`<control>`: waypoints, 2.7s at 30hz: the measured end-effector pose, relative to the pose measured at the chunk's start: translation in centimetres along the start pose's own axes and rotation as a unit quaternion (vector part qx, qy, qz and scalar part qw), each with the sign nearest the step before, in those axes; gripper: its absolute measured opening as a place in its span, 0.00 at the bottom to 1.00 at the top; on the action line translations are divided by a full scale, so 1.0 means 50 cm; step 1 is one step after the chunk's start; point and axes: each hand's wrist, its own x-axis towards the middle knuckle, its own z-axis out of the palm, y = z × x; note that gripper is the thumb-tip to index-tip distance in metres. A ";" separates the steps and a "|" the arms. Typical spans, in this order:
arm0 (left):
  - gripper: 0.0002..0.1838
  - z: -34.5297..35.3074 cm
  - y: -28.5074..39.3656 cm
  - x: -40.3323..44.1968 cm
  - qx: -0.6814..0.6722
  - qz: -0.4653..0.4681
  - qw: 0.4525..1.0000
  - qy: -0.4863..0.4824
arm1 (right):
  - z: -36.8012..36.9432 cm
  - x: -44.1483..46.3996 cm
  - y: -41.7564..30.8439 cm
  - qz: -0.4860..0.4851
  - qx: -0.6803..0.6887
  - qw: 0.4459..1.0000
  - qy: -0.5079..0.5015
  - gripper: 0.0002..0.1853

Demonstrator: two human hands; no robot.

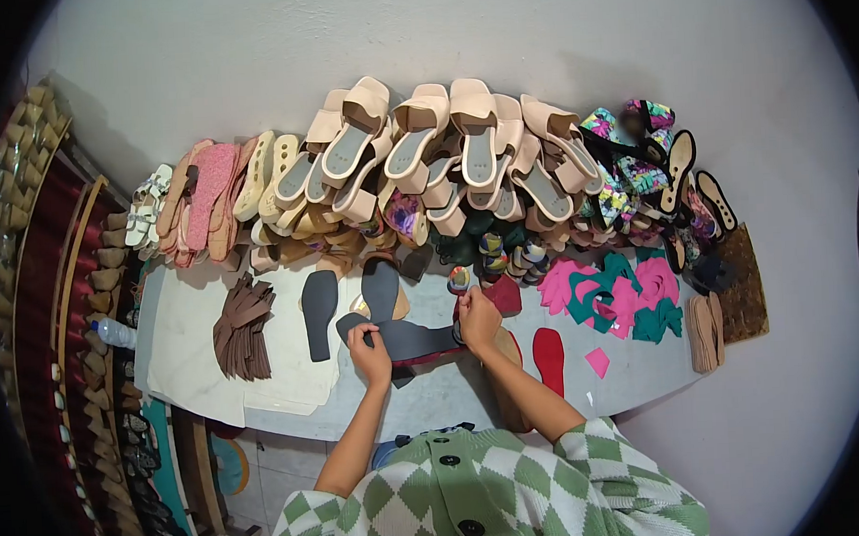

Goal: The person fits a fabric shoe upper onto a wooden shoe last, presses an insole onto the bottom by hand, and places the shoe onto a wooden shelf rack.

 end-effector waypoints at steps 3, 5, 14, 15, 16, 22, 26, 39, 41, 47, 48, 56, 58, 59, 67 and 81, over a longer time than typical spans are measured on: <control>0.03 0.003 -0.003 0.009 0.014 0.005 1.000 -0.009 | -0.011 0.004 -0.009 -0.003 -0.034 0.999 -0.001 0.08; 0.02 0.009 -0.011 0.016 0.040 0.012 0.999 -0.014 | -0.019 0.017 -0.019 -0.017 -0.032 0.999 0.005 0.09; 0.02 0.019 -0.060 0.033 0.025 -0.025 0.999 -0.010 | -0.102 -0.013 0.021 -0.239 0.104 0.959 -0.108 0.10; 0.02 0.018 -0.064 0.034 0.022 -0.028 0.999 -0.010 | -0.124 -0.014 0.023 -0.268 0.119 0.948 -0.126 0.13; 0.02 0.017 -0.067 0.033 0.020 -0.031 0.999 -0.012 | -0.146 -0.014 0.033 -0.282 0.069 0.935 -0.204 0.26; 0.01 0.024 -0.053 0.040 0.010 0.004 0.999 -0.050 | -0.150 -0.028 0.078 -0.367 -0.030 0.896 -0.248 0.35; 0.08 -0.005 -0.046 0.039 -0.022 0.030 0.985 -0.171 | -0.075 -0.050 0.118 -0.361 -0.113 0.908 -0.178 0.41; 0.26 -0.057 -0.044 0.084 0.044 0.227 0.916 -0.328 | -0.095 -0.023 0.091 -0.242 0.041 0.938 -0.246 0.43; 0.26 -0.053 -0.047 0.077 0.038 0.232 0.924 -0.303 | -0.073 -0.026 0.110 -0.170 0.091 0.944 -0.267 0.47; 0.22 -0.054 -0.056 0.068 0.037 0.202 0.933 -0.297 | -0.036 0.017 0.137 -0.188 0.131 0.899 -0.372 0.48; 0.22 -0.058 -0.055 0.071 0.039 0.189 0.933 -0.304 | -0.043 0.016 0.133 -0.193 0.143 0.894 -0.377 0.48; 0.24 -0.171 -0.059 0.068 0.090 -0.028 0.905 -0.415 | -0.125 -0.041 0.064 0.058 0.178 0.733 -0.654 0.48; 0.29 -0.185 -0.081 0.064 0.106 -0.112 0.886 -0.438 | -0.097 -0.076 0.099 0.212 0.240 0.623 -0.714 0.47; 0.31 -0.191 -0.083 0.057 0.121 -0.144 0.872 -0.451 | -0.081 -0.092 0.122 0.286 0.265 0.555 -0.735 0.47; 0.43 -0.168 -0.177 -0.002 0.212 -0.176 0.869 -0.412 | -0.047 -0.175 0.170 0.432 0.300 0.460 -0.715 0.26; 0.50 -0.226 -0.033 -0.023 0.148 0.291 0.829 -0.454 | -0.041 -0.223 0.128 0.385 0.174 0.660 -0.621 0.27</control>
